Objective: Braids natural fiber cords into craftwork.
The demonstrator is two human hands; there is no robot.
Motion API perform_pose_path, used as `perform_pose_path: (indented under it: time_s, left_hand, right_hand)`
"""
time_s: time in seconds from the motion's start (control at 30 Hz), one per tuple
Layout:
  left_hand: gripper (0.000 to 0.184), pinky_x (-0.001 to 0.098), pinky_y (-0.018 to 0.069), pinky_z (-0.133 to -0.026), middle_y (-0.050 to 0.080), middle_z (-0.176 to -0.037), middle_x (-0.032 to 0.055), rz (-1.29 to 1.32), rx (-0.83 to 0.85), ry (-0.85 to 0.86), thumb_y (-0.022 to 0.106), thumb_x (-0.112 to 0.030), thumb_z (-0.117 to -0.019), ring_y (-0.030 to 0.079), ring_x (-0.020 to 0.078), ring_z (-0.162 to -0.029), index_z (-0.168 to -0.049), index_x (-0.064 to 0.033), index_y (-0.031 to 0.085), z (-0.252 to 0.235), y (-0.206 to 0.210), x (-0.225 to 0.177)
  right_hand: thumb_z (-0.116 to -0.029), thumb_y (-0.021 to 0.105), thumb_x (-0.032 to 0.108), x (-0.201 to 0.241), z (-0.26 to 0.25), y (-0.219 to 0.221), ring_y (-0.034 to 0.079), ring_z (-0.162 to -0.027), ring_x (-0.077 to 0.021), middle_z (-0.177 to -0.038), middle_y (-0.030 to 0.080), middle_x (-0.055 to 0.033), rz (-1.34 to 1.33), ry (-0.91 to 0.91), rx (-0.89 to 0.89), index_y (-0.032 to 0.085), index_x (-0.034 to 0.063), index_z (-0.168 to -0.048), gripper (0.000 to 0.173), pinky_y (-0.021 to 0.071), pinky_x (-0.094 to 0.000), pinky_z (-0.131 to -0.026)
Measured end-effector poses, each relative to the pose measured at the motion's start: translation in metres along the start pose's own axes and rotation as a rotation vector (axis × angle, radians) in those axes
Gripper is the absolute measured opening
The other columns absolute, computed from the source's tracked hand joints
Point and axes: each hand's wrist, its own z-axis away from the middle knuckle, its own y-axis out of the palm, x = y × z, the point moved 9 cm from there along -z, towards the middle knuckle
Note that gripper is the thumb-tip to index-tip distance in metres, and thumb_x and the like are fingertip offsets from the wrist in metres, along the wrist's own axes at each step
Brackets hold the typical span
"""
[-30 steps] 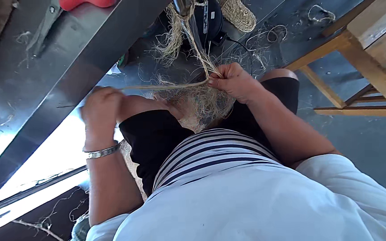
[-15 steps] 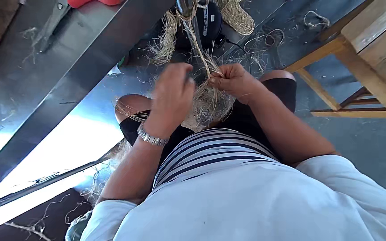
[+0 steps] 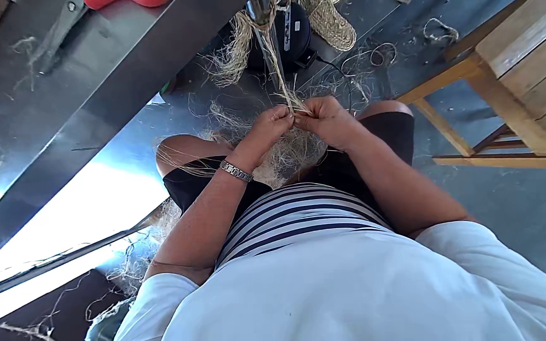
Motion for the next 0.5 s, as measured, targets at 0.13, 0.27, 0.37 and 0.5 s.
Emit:
perform_pose_path:
  time_s: [0.13,0.27,0.37,0.5]
  left_hand:
    - [0.016,0.0185,0.0443,-0.069,0.055,-0.083,-0.0036,0.037,-0.028,-0.018,0.049,-0.010,-0.1054,0.052,0.0011,-0.073,-0.096,-0.0048,0.061,0.001,-0.002,0.001]
    - [0.017,0.0171,0.0368,-0.058,0.051,-0.075,-0.0059,0.042,-0.085,0.042,0.050,-0.011,-0.1050,0.043,-0.0005,-0.062,-0.096,-0.0055,0.063,-0.002,-0.004,0.004]
    - [0.020,0.0192,0.0314,-0.054,0.043,-0.069,-0.0057,-0.019,-0.107,0.052,0.048,-0.014,-0.1061,0.037,0.0019,-0.057,-0.088,-0.0103,0.055,-0.004,-0.002,0.008]
    - [0.021,0.0194,0.0313,-0.050,0.040,-0.065,-0.0058,0.065,-0.132,0.051,0.048,-0.013,-0.1054,0.035,0.0031,-0.052,-0.084,-0.0122,0.050,-0.007,0.004,0.015]
  right_hand:
    - [-0.1011,0.060,0.013,0.002,-0.001,0.002,0.043,-0.058,-0.0032,-0.066,0.046,0.0042,0.114,0.021,0.015,0.055,0.0067,-0.081,0.022,0.0369,-0.0225,-0.057]
    - [-0.1045,0.057,0.022,0.009,0.003,-0.003,0.065,-0.100,-0.0273,-0.110,0.066,-0.0167,0.388,0.022,-0.024,0.063,0.0001,-0.121,0.028,0.0516,-0.0484,-0.090]
    - [-0.1065,0.052,0.023,0.023,0.008,-0.013,0.064,-0.108,-0.0376,-0.127,0.059,-0.0237,0.576,0.002,-0.135,0.060,-0.0008,-0.130,0.034,0.0532,-0.0547,-0.090]
    - [-0.1095,0.043,0.020,0.036,0.014,-0.010,0.067,-0.102,-0.0401,-0.116,0.063,-0.0241,0.768,0.021,-0.180,0.063,-0.0029,-0.114,0.031,0.0546,-0.0547,-0.085]
